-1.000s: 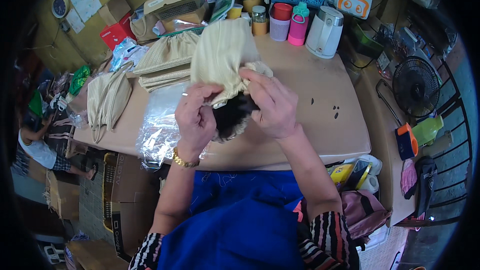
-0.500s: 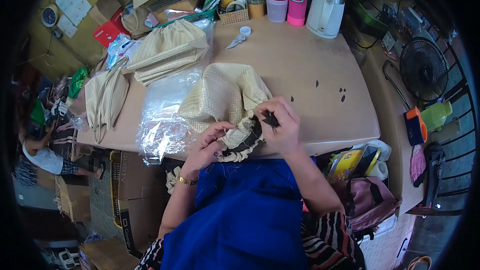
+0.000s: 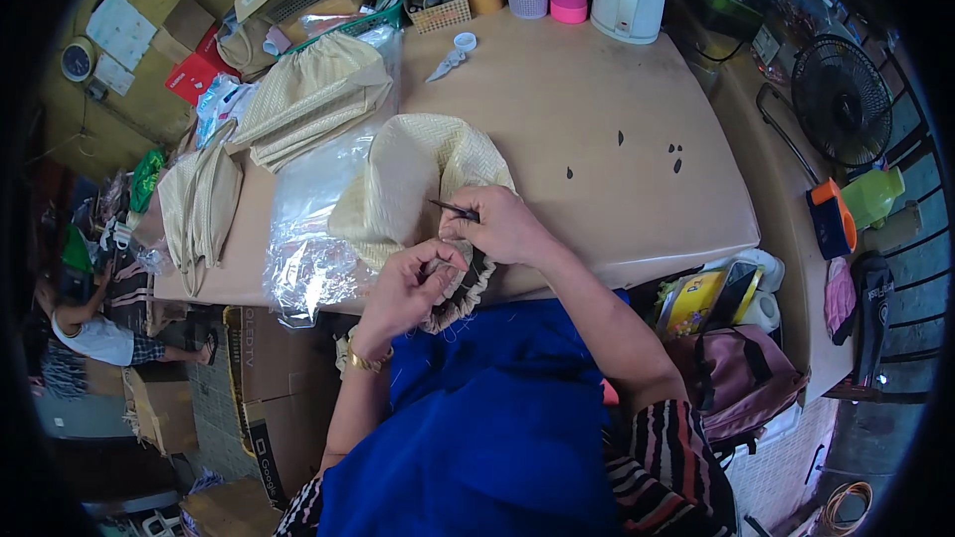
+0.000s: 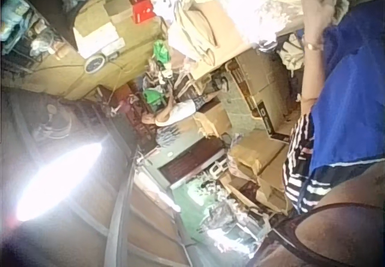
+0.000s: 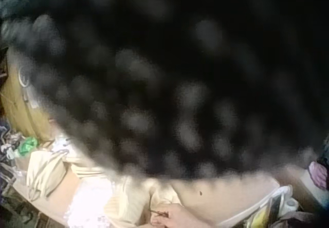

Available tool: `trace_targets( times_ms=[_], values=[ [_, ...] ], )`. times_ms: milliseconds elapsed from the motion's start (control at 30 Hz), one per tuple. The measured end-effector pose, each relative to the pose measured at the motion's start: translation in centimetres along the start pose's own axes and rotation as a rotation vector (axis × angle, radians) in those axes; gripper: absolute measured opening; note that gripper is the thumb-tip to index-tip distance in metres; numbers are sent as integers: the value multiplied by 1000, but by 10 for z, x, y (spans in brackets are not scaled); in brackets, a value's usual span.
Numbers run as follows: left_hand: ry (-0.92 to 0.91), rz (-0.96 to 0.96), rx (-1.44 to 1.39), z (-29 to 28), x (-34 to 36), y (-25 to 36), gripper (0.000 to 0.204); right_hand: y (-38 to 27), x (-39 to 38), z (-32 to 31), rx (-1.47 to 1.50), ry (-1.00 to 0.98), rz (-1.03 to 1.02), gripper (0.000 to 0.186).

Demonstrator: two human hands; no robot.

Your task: The person finishes a two-tone fabric and leather pouch by turning it over to work on the interior, using a small snip tool to trim threads from the elasticated opening and internal seams, and then applying a label or piece of tape to the front surface.

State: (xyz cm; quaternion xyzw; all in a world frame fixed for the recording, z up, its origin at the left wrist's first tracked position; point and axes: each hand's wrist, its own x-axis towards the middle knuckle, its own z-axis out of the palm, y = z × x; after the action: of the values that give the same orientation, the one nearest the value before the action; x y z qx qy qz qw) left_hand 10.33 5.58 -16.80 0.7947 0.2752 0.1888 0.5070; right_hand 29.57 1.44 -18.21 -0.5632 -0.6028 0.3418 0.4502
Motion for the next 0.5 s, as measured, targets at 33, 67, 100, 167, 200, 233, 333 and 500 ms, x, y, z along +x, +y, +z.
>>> trace_targets(
  times_ms=[33,67,100,167,200,233,333,500],
  values=[
    [-95,-76,-229,-3,-1,-10,12,3,-1,-1,56,-34,-4,6],
    [-188,-151,-461,-4,-1,-19,19,9,-3,0,59,-38,-3,6],
    [-210,-206,-600,-3,-3,-25,32,15,-5,2,235,21,104,7],
    [-168,-250,-742,4,-7,-34,34,21,-13,-10,661,59,340,15],
    [-125,-290,-884,6,-9,-37,36,20,-17,-9,663,55,340,15],
    [-122,-291,-883,7,-11,-38,36,19,-23,-3,749,160,251,17],
    [-49,-271,-959,10,-15,-37,41,11,-45,1,677,230,314,19],
    [172,-66,-494,23,-18,-36,41,-17,-59,18,10,318,28,14]
  ],
)
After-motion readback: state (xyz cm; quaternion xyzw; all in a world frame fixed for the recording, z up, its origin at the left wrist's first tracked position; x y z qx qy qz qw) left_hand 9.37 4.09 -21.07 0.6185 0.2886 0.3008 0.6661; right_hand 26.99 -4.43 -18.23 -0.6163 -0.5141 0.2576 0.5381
